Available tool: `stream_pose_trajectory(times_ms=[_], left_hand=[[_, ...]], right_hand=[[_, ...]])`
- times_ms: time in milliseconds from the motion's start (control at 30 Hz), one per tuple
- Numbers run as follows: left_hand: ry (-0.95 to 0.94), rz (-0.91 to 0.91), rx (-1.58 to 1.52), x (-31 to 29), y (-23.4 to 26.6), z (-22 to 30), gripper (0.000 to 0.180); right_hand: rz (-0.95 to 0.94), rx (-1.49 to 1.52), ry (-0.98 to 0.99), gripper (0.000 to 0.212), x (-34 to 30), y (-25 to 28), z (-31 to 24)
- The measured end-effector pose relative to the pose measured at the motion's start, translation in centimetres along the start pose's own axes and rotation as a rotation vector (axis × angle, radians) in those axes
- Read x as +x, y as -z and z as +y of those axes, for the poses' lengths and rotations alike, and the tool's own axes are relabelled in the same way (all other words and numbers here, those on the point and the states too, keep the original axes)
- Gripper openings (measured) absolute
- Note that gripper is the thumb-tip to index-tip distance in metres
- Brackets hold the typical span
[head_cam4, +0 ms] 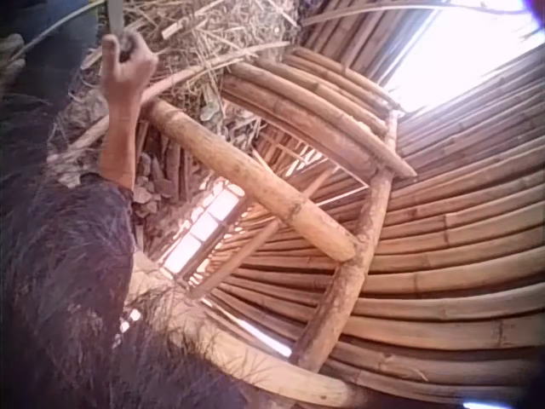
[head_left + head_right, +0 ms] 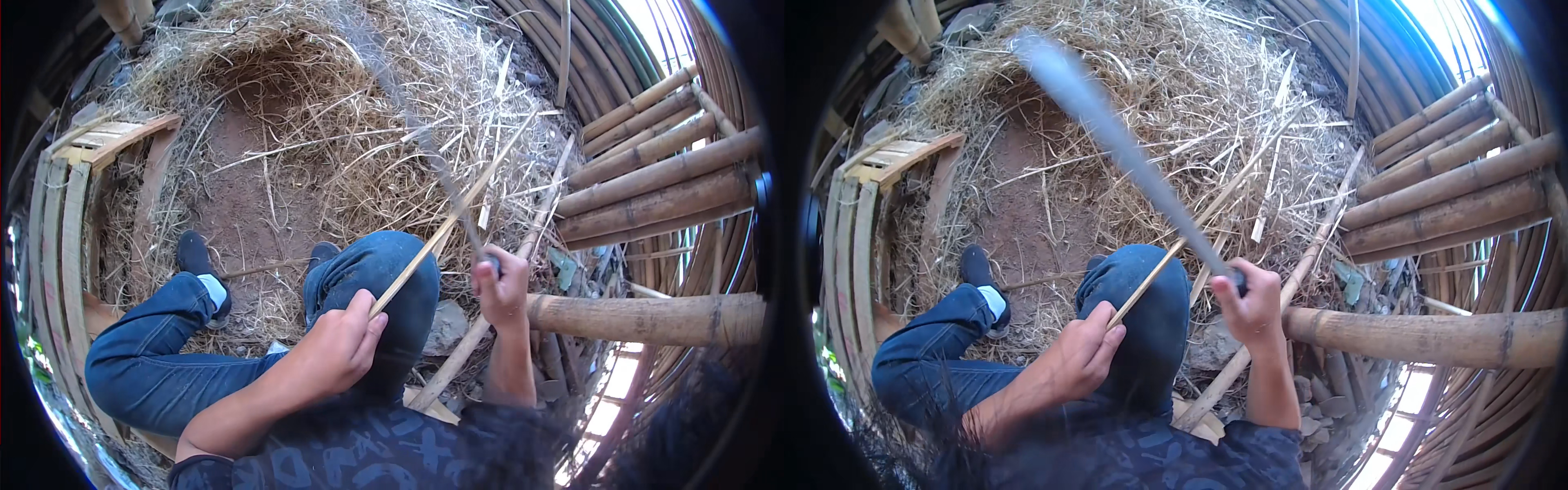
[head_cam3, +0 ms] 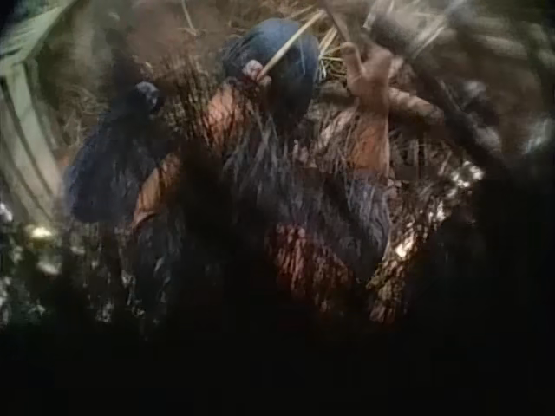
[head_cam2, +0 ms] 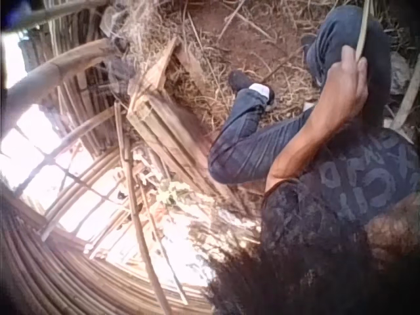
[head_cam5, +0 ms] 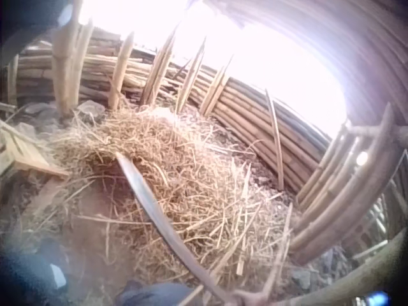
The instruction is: The person whittles bamboo sticks by shaving and trimming them with a machete.
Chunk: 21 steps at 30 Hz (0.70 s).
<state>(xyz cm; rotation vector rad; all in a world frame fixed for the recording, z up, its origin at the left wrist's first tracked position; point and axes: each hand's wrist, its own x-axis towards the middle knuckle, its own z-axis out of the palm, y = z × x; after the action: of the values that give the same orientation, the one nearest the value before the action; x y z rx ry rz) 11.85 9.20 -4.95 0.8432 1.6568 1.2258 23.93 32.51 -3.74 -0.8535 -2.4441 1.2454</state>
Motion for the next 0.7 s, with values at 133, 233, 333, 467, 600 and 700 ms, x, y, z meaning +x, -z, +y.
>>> stream_pose_trajectory(times_ms=[133,233,333,467,600,700], left_hand=[[0.039,0.023,0.011,0.1,-0.2,0.3,0.017],[0.095,0.013,0.034,0.1,-0.4,0.3,0.018],[0.090,0.031,0.067,0.0,-0.8,0.3,0.017],[0.087,0.062,0.132,-0.1,-0.8,0.5,0.016],[0.079,0.068,0.194,0.0,-1.2,0.6,0.016],[0.105,0.058,0.254,0.1,-1.3,0.9,0.018]], right_hand=[[-0.156,-0.474,0.199,0.066,-0.1,-1.3,-4.0],[-0.207,-0.572,0.254,0.066,-0.2,-1.6,-4.2],[-0.223,-0.561,0.248,0.067,-0.3,-2.1,-3.8],[-0.203,-0.541,0.230,0.067,-0.7,-2.5,-4.1],[-0.179,-0.547,0.216,0.067,-1.3,-2.4,-4.9],[-0.186,-0.584,0.257,0.067,-1.5,-2.7,-4.9]])
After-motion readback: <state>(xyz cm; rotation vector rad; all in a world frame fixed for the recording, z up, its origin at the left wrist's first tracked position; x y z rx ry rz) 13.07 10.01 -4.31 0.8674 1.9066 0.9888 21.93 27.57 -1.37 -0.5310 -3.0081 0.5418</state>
